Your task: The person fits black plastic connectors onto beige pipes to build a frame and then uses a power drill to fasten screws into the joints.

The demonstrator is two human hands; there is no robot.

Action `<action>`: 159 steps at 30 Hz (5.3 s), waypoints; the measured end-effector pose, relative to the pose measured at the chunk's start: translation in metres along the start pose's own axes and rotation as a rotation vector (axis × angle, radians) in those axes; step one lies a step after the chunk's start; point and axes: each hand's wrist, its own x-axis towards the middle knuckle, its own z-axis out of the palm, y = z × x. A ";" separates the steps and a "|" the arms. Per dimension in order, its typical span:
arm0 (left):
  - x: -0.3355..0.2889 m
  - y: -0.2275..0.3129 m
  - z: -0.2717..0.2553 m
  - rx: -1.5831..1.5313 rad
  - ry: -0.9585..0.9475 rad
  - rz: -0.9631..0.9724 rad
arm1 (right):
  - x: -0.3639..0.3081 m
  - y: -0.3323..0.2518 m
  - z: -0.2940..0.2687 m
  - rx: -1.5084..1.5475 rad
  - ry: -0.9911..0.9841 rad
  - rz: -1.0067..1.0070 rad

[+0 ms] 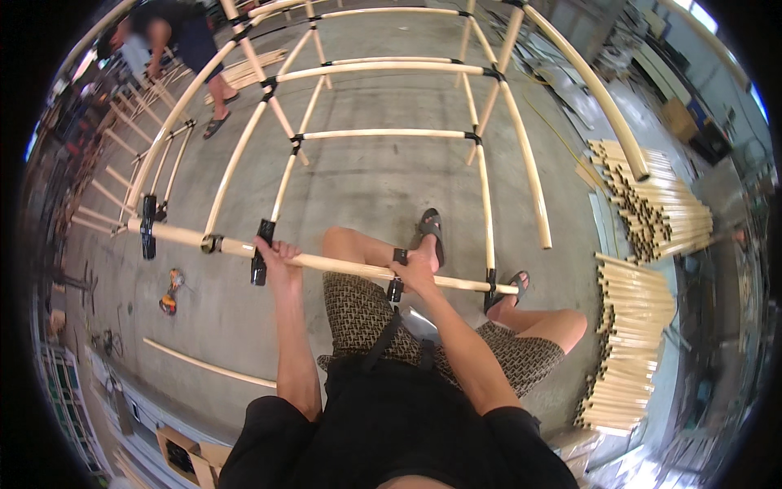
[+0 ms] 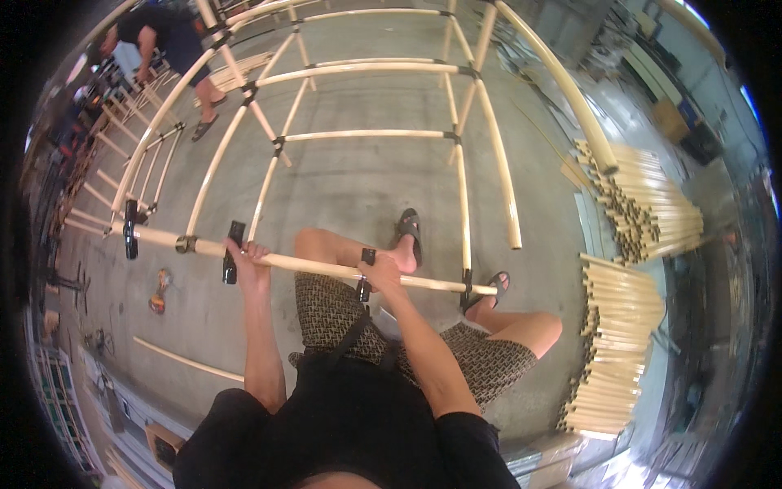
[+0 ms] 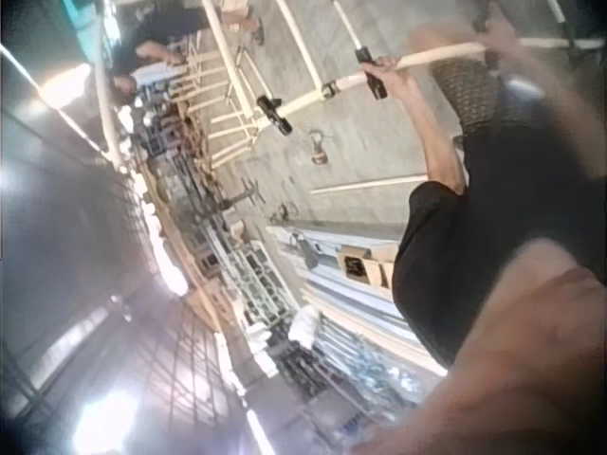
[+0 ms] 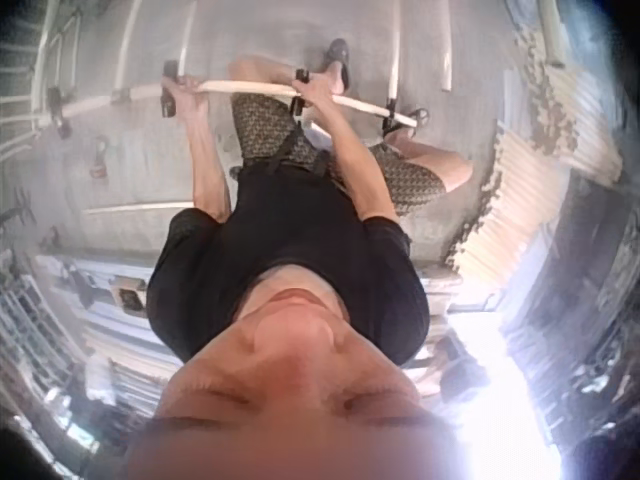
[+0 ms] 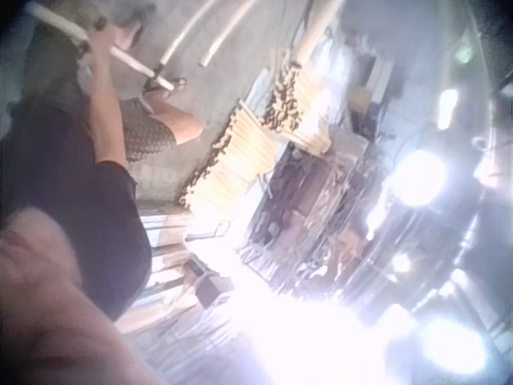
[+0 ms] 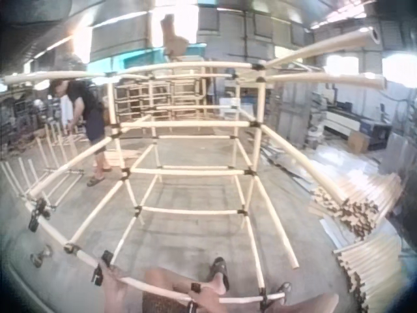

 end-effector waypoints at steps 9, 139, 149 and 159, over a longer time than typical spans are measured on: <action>-0.037 0.000 0.105 0.061 -0.196 0.091 | -0.023 -0.020 -0.058 0.235 0.132 0.027; -0.290 -0.221 0.371 0.512 -0.982 0.448 | -0.181 -0.085 -0.426 0.431 0.431 -0.821; -0.282 -0.216 0.367 0.642 -0.929 0.681 | -0.170 -0.064 -0.439 0.465 0.290 -0.822; -0.250 -0.212 0.369 0.119 -1.077 0.184 | -0.169 -0.047 -0.438 0.495 0.327 -0.876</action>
